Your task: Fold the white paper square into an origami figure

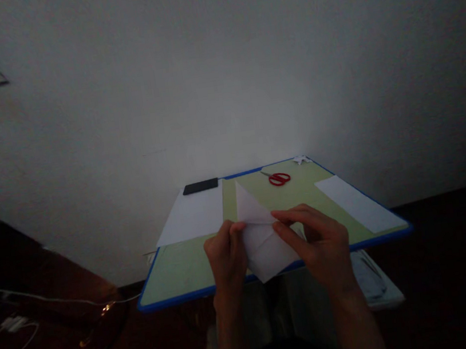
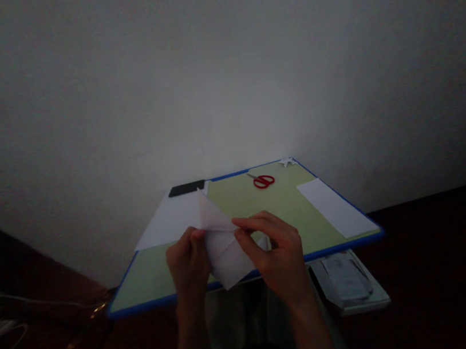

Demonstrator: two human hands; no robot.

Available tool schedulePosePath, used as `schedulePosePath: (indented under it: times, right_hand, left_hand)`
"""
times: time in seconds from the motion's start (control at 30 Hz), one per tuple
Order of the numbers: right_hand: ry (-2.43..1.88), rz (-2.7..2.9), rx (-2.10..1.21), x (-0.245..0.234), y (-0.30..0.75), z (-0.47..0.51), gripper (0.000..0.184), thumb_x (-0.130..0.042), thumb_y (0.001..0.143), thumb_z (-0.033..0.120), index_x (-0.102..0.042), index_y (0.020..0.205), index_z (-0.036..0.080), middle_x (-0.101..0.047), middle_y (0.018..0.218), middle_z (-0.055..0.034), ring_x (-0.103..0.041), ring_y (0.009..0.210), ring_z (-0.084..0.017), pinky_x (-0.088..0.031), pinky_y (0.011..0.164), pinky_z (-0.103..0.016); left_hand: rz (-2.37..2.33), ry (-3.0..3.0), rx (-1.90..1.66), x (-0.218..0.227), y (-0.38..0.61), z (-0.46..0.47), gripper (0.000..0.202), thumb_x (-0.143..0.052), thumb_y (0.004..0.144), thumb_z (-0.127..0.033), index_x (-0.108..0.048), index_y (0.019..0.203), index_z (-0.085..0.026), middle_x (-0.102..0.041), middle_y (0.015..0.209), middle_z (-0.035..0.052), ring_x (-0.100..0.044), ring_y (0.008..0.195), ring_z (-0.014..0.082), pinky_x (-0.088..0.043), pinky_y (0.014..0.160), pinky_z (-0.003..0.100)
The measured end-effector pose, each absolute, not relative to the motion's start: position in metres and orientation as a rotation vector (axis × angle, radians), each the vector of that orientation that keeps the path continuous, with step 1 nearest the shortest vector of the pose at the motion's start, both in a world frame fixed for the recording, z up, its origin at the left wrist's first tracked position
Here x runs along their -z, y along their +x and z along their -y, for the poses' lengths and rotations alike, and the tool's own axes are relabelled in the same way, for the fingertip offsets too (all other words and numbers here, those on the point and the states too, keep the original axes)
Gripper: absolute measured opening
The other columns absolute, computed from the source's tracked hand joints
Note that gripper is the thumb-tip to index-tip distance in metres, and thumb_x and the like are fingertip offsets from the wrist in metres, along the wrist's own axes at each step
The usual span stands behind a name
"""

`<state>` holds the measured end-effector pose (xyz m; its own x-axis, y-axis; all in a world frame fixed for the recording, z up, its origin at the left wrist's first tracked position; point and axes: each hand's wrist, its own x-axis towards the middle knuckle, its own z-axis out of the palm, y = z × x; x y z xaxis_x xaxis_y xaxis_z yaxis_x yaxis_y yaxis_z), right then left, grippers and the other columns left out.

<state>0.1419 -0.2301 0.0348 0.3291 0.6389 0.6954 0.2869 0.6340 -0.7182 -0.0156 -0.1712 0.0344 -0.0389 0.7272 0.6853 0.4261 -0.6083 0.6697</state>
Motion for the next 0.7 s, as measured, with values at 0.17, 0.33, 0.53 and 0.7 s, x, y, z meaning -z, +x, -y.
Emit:
schedulePosePath:
  times: [0.17,0.33,0.53,0.7]
  right_hand:
    - [-0.912,1.261,-0.285,-0.034,0.139,0.231,0.018,-0.074,0.091,0.016,-0.082,0.102,0.028,-0.075,0.087,-0.0016,-0.068,0.077,-0.018,-0.056,0.073,-0.033]
    - [-0.897,1.227,-0.301,-0.034,0.136,0.230,0.017,-0.073,0.093,0.017,-0.082,0.103,0.028,-0.074,0.089,-0.0024,-0.069,0.082,-0.019,-0.055,0.073,-0.033]
    - [-0.917,1.023,-0.262,-0.034,0.139,0.230,0.015,-0.077,0.091,0.022,-0.082,0.103,0.029,-0.073,0.094,-0.0019,-0.068,0.088,-0.019,-0.055,0.075,-0.033]
    - [-0.924,0.916,-0.321,-0.033,0.141,0.227,0.015,-0.081,0.087,0.026,-0.083,0.101,0.029,-0.075,0.091,-0.0024,-0.069,0.083,-0.019,-0.058,0.076,-0.034]
  left_hand:
    - [-1.284,1.946,-1.726,-0.036,-0.015,0.172,0.059,-0.055,0.098,-0.055,-0.037,0.053,-0.022,-0.032,0.043,-0.0064,-0.030,0.042,0.0101,-0.023,0.044,0.025]
    - [-1.318,1.908,-1.834,-0.033,-0.014,0.173,0.058,-0.049,0.103,-0.053,-0.042,0.055,-0.021,-0.036,0.046,-0.0055,-0.034,0.043,0.0103,-0.024,0.047,0.025]
    - [-0.961,2.002,-1.526,-0.037,-0.021,0.174,0.048,-0.064,0.094,-0.052,-0.057,0.059,-0.020,-0.049,0.050,-0.0039,-0.046,0.049,0.0117,-0.034,0.050,0.023]
    - [-0.929,1.910,-1.395,-0.037,-0.027,0.174,0.038,-0.074,0.087,-0.037,-0.062,0.057,-0.019,-0.057,0.051,-0.0034,-0.048,0.049,0.0110,-0.037,0.050,0.022]
